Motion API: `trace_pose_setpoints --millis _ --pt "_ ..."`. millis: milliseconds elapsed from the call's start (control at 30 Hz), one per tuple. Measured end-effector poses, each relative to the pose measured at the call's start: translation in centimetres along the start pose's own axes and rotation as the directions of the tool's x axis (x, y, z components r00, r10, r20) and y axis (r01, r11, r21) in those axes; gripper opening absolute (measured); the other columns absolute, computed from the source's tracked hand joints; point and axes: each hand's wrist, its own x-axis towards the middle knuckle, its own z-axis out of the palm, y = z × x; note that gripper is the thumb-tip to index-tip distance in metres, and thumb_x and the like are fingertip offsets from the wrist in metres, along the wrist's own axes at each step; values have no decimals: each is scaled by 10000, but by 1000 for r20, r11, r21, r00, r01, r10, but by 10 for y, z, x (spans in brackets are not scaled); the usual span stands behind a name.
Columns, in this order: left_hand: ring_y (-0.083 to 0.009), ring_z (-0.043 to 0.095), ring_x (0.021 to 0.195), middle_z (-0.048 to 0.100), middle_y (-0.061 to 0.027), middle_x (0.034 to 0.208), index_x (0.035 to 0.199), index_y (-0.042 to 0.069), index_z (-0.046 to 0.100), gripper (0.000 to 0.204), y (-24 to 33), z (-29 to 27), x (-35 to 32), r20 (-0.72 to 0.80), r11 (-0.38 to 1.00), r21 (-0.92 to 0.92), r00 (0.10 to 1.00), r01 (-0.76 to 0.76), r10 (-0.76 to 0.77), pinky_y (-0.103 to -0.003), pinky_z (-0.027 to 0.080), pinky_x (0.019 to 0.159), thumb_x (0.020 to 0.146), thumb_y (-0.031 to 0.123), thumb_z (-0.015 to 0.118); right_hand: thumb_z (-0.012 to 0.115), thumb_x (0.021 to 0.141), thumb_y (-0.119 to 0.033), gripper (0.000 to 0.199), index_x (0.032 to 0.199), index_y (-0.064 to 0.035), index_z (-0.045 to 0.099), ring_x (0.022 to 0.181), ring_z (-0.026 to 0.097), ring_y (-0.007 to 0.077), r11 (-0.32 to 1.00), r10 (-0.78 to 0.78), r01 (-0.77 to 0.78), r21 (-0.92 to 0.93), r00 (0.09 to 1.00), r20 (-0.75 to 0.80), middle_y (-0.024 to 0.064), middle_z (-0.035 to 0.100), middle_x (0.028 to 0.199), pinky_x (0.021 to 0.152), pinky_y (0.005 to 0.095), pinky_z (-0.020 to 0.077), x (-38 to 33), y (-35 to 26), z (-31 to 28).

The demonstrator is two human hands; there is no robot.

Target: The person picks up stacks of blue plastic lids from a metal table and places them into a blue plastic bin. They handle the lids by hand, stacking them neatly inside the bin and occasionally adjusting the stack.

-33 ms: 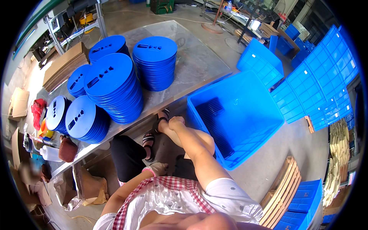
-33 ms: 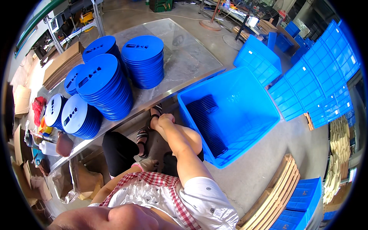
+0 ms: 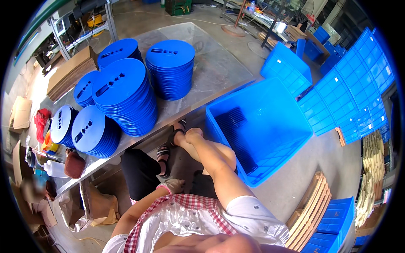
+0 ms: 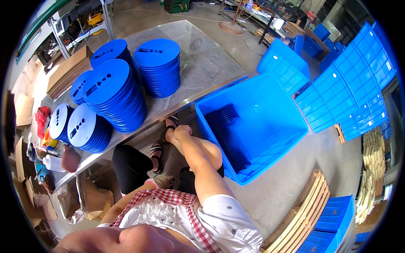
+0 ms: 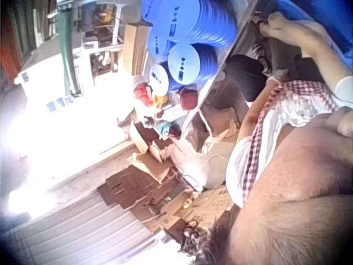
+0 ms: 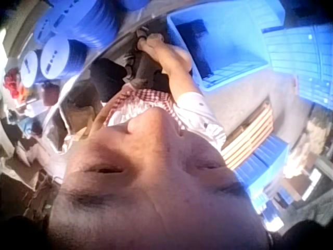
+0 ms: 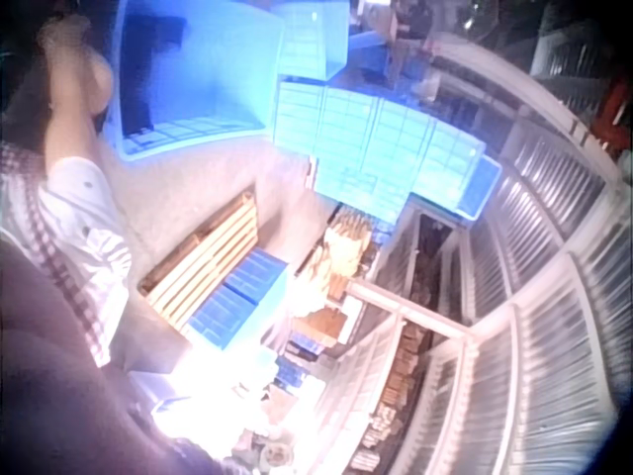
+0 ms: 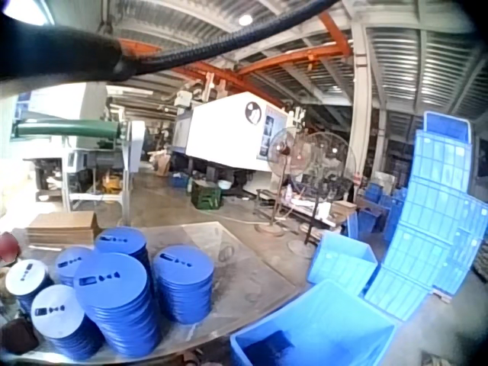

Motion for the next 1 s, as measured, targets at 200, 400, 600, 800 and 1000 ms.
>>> trace_pose_setpoints --millis 200,400,600,800,1000 --pt "-383 635 955 665 -205 999 1176 91 584 394 2 -2 0 39 999 -15 999 33 -32 -464 491 829 842 300 580 529 864 -227 366 1163 -70 666 1080 642 263 999 -48 48 -9 999 2 128 642 1203 810 420 552 10 -3 8" --pt "-376 638 947 663 -188 1015 1162 98 580 403 -3 11 9 65 996 45 994 82 -85 -463 486 841 818 307 595 519 865 -242 372 1159 -65 666 1118 621 257 996 -84 83 -33 996 -39 138 638 1205 911 383 505 8 4 10" --pt "-378 627 977 662 -183 1028 1188 103 577 402 -5 12 7 20 999 12 998 52 -53 -469 479 863 827 280 572 503 845 -261 393 1157 -87 667 1126 615 252 994 -106 104 -47 993 -58 131 633 1213 932 388 493 18 4 18" --pt "-360 630 981 668 -173 1030 1207 95 576 404 4 4 1 11 999 20 999 38 -38 -451 485 866 839 260 577 542 847 -331 425 1192 -104 640 1144 600 252 985 -146 141 -98 988 -44 123 621 1234 944 386 487 26 10 20" --pt "-337 622 1036 655 -160 1091 1240 113 568 396 9 -3 -2 61 998 33 997 55 -57 -444 485 896 869 241 516 552 853 -346 412 1154 -89 666 1130 608 243 989 -111 105 -109 993 -47 110 643 1199 926 370 498 20 6 16"
